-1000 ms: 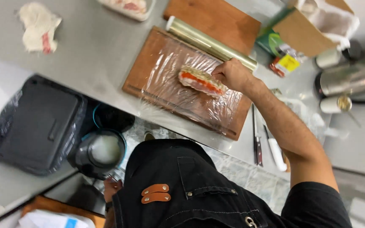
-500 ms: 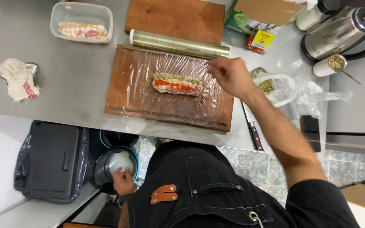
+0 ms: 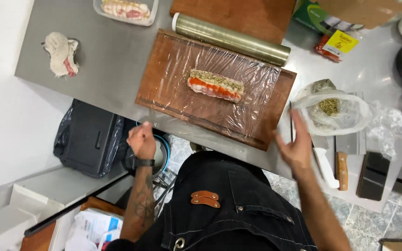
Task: Wrapping meat rolls in bacon strips and then sealing them tightly with plastic wrap on a preparation table.
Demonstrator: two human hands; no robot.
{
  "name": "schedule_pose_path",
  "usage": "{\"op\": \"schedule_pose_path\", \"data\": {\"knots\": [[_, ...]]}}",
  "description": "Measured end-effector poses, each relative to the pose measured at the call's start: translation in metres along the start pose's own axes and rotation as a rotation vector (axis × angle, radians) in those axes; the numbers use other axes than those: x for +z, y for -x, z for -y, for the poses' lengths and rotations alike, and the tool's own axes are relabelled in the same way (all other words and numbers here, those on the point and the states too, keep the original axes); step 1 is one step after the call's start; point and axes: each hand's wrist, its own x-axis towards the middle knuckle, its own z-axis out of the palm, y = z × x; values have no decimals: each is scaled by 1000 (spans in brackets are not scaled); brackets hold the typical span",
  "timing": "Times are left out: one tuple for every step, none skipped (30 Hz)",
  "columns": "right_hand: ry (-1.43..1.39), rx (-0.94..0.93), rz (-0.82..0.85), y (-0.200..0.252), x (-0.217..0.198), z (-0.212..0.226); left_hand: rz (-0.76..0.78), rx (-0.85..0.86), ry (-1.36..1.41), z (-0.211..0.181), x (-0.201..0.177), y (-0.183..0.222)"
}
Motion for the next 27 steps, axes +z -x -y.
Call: {"op": "schedule_pose_path", "data": {"knots": [[-7, -2, 9, 29, 19, -16, -3, -7, -9, -11, -10, -3], [-16, 72, -52, 54, 38, -33, 101, -48, 64, -23, -14, -11], [-26, 146, -115, 79, 57, -49, 204, -88, 138, -35, -19, -19], [-27, 145, -117, 83, 61, -31, 202, -86, 138, -51, -23, -25], [-190, 270, -41, 87, 67, -12, 269, -181, 220, -66, -28, -30], [-352, 399, 35, 96, 73, 10, 341, -274, 301, -78, -35, -34], [-354, 405, 31, 100, 81, 6, 347, -270, 298, -69, -24, -31], [-425, 493, -65, 104, 89, 3, 345, -356, 367, -60, -11, -31], [-496, 580, -163, 110, 98, 2, 343, -443, 434, -51, 1, -30], [-493, 586, -187, 112, 105, 1, 359, -426, 441, -42, 9, -28], [-534, 698, -330, 113, 112, 2, 413, -481, 529, -34, 17, -26], [-577, 797, -482, 109, 120, 0, 465, -527, 623, -27, 29, -31], [-576, 791, -514, 106, 126, 12, 480, -503, 637, -30, 21, -37], [-591, 889, -488, 104, 131, 23, 566, -552, 715, -33, 12, -40], [-608, 986, -462, 102, 136, 33, 654, -602, 791, -35, 4, -43], [-599, 992, -479, 102, 146, 30, 673, -598, 795, -28, 7, -46], [-625, 997, -446, 101, 157, 26, 807, -572, 817, -20, 10, -49], [-651, 1006, -410, 104, 166, 23, 942, -547, 834, -12, 11, -48], [-643, 1016, -426, 108, 176, 14, 962, -546, 835, -7, 9, -47], [-669, 1059, -374, 106, 184, 4, 1025, -561, 850, -6, 10, -50], [-696, 1102, -322, 104, 191, -7, 1088, -576, 864, -5, 12, -53], [-691, 1105, -334, 102, 188, 2, 1100, -572, 867, -4, 7, -57], [-769, 1073, -257, 100, 183, 11, 1129, -570, 843, -3, 3, -62], [-845, 1038, -180, 97, 179, 19, 1159, -567, 819, -3, 0, -66], [-840, 1040, -193, 96, 170, 31, 1171, -562, 823, -6, -6, -70], [-910, 1033, -143, 93, 161, 42, 1204, -552, 822, -8, -13, -74], [-979, 1025, -92, 90, 152, 53, 1237, -542, 822, -11, -19, -79]]}}
